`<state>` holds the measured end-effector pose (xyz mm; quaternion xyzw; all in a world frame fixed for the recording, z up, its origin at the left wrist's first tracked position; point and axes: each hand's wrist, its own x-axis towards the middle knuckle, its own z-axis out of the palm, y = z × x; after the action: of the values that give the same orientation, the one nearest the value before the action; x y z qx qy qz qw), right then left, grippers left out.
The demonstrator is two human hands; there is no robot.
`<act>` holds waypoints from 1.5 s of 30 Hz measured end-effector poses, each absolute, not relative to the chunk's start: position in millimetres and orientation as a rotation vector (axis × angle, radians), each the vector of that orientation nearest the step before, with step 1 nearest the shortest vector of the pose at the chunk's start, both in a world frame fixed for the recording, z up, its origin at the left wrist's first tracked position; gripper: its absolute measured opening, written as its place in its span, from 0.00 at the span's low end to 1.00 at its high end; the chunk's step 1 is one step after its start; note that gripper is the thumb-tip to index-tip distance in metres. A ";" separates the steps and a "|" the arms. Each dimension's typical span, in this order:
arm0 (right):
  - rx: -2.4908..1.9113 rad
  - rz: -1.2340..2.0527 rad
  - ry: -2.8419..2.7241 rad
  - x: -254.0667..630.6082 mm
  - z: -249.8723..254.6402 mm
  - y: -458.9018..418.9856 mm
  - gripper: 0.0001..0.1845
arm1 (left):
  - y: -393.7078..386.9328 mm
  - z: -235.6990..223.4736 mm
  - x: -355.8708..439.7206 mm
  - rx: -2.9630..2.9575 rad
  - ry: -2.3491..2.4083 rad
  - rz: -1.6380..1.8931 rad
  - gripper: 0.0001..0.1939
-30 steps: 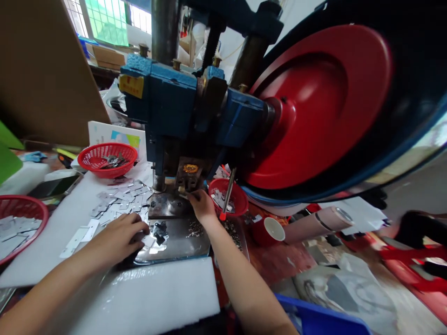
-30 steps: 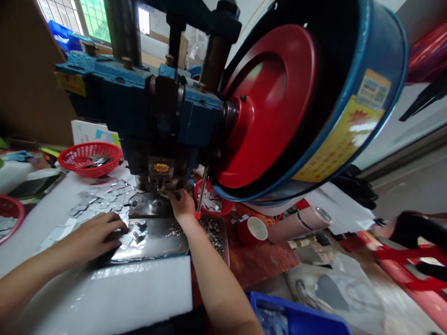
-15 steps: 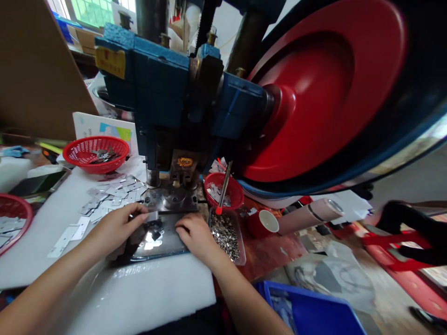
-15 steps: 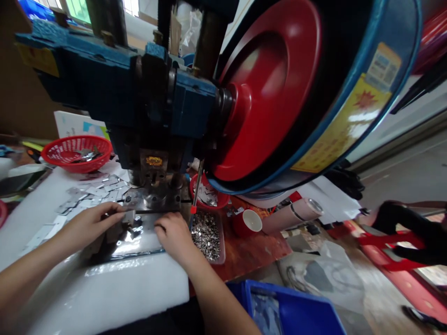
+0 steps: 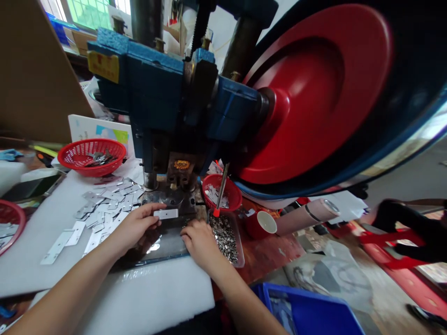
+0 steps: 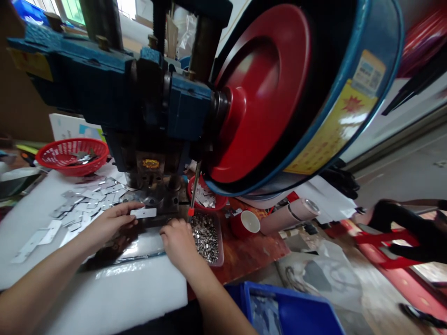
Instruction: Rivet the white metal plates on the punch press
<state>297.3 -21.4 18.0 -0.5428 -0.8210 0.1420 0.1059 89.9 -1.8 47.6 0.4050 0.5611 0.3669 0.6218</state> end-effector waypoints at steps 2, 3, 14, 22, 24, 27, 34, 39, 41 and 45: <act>-1.617 0.425 -2.373 295.7 19.7 -20.5 0.07 | -3.7 44.4 88.2 0.865 1.236 0.867 0.29; -1.616 0.423 -2.334 294.3 22.4 -18.5 0.07 | -4.1 42.2 87.3 0.854 1.215 0.875 0.29; -1.503 0.286 -2.119 251.2 46.6 63.0 0.09 | -1.9 24.6 80.4 0.801 1.187 0.947 0.19; -1.236 0.385 -2.066 263.2 27.6 58.5 0.17 | -2.1 27.2 76.3 0.558 0.842 1.079 0.08; -1.167 0.415 -1.969 265.2 27.8 53.2 0.16 | -2.6 29.2 75.7 0.502 0.791 1.078 0.08; -1.122 0.483 -1.843 266.9 34.3 37.0 0.14 | -3.7 32.0 74.3 0.451 0.736 1.106 0.07; -0.849 0.443 -2.251 260.4 44.4 -14.2 0.15 | -9.5 40.2 74.7 0.405 0.557 1.175 0.09; -0.739 0.051 -2.152 255.7 36.0 -19.7 0.12 | -11.5 42.3 77.9 0.379 0.684 1.169 0.12; -0.701 -0.048 -2.072 256.9 34.5 -17.5 0.13 | -11.0 43.9 78.1 0.374 0.720 1.177 0.17; -0.727 -0.054 -2.067 260.6 33.4 -14.1 0.14 | -10.1 44.1 76.3 0.459 0.719 1.160 0.19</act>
<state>260.6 -14.1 33.4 -0.2948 -0.8387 -0.0217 0.4574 76.3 -10.1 44.1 0.2102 0.3294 0.5312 0.7517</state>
